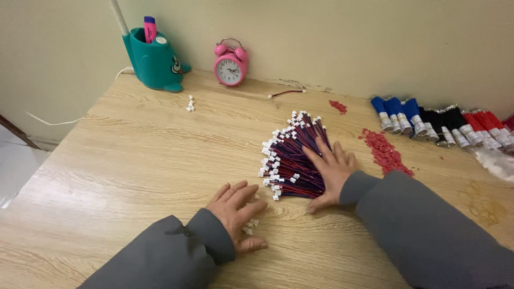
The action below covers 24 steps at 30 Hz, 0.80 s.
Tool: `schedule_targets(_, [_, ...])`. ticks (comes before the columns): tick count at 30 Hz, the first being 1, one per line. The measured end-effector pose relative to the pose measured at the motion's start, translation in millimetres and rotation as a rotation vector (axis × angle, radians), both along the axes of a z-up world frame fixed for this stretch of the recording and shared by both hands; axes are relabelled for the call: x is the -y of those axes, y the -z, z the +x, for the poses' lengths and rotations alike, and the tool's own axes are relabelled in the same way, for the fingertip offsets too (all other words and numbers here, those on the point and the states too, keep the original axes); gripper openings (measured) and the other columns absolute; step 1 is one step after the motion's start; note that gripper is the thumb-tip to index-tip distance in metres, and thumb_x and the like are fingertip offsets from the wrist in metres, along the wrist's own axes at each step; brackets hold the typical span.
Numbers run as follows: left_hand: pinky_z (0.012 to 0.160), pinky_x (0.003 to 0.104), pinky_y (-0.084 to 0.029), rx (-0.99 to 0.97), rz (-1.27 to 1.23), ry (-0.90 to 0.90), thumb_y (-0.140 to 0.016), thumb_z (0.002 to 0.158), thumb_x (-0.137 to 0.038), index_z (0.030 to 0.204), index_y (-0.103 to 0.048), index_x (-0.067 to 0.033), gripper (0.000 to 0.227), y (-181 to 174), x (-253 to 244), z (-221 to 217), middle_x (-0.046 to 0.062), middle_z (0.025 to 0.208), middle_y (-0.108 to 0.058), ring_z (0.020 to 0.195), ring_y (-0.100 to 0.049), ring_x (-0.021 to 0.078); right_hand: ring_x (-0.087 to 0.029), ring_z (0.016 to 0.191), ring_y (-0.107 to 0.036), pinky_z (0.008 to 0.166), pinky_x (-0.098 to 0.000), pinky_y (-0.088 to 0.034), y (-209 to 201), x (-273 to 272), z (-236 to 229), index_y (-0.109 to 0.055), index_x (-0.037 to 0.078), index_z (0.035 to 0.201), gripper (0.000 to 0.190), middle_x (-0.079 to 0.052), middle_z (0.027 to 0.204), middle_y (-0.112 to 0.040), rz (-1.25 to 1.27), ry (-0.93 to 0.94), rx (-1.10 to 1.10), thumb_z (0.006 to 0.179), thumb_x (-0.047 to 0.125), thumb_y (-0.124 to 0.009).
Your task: The person assembles wire harnesses by inserting small white plastic connectors onto the ends of multi-colored wires. They handle a large bundle of pre-assembled wires, then pick up a new bundle of red wires, separate a few strands, and attach connectors to them.
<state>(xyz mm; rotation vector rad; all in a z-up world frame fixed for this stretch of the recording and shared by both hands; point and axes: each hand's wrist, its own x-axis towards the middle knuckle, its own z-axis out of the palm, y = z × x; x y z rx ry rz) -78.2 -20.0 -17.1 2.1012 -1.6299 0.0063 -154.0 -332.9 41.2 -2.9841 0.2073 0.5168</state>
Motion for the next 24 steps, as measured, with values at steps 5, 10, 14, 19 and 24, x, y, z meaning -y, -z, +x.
schedule_targets(5, [0.102, 0.064, -0.026, 0.026, -0.05, 0.04, -0.051, 0.072, -0.08, 0.131, -0.057, -0.0185, 0.085, -3.7, -0.8, -9.8, 0.017, 0.14, -0.046, 0.132, -0.038, 0.0419, -0.055, 0.14, 0.021, 0.103, -0.0785, -0.005, -0.9, 4.6, 23.4, 0.019, 0.042, 0.15, 0.154, -0.007, 0.159, 0.036, -0.121, 0.071, -0.084, 0.035, 0.085, -0.075])
schedule_targets(10, [0.104, 0.063, -0.022, -0.032, -0.012, 0.097, -0.047, 0.078, -0.077, 0.137, -0.052, -0.0132, 0.088, -5.2, -2.3, -8.4, 0.021, 0.142, -0.043, 0.132, -0.035, 0.0457, -0.046, 0.146, 0.01, 0.107, -0.0722, -0.007, 10.4, 16.8, 39.6, 0.003, 0.045, 0.152, 0.127, -0.002, 0.164, 0.016, -0.09, 0.003, -0.03, 0.045, 0.091, -0.048])
schedule_targets(14, [0.106, 0.064, -0.023, -0.055, -0.025, 0.103, -0.051, 0.076, -0.074, 0.14, -0.044, -0.0149, 0.087, -4.0, -1.4, -12.4, 0.018, 0.144, -0.037, 0.133, -0.031, 0.0453, -0.04, 0.147, -0.002, 0.113, -0.0609, -0.009, 33.2, 25.1, 45.5, -0.018, 0.034, 0.153, 0.097, -0.007, 0.162, -0.009, 0.004, -0.156, 0.256, 0.071, 0.079, -0.046])
schedule_targets(19, [0.098, 0.057, -0.034, 0.043, -0.168, 0.069, -0.06, 0.069, -0.069, 0.131, -0.054, -0.0061, 0.089, -4.6, 1.3, -19.6, 0.018, 0.132, -0.056, 0.122, -0.051, 0.0402, -0.047, 0.141, -0.026, 0.115, -0.0529, -0.02, 61.2, 22.5, 59.1, -0.036, 0.016, 0.148, 0.078, -0.022, 0.152, -0.033, 0.063, -0.437, 0.591, 0.086, 0.06, -0.053])
schedule_targets(24, [0.108, 0.058, -0.018, -0.07, 0.017, 0.138, -0.042, 0.073, -0.073, 0.144, -0.041, -0.0076, 0.097, -6.6, 1.5, -20.1, 0.018, 0.146, -0.042, 0.135, -0.035, 0.04, -0.035, 0.145, -0.028, 0.116, -0.0458, -0.028, 56.6, -22.9, 76.5, -0.039, 0.017, 0.147, 0.064, -0.015, 0.155, -0.032, 0.294, -0.559, 0.593, 0.092, 0.042, -0.058])
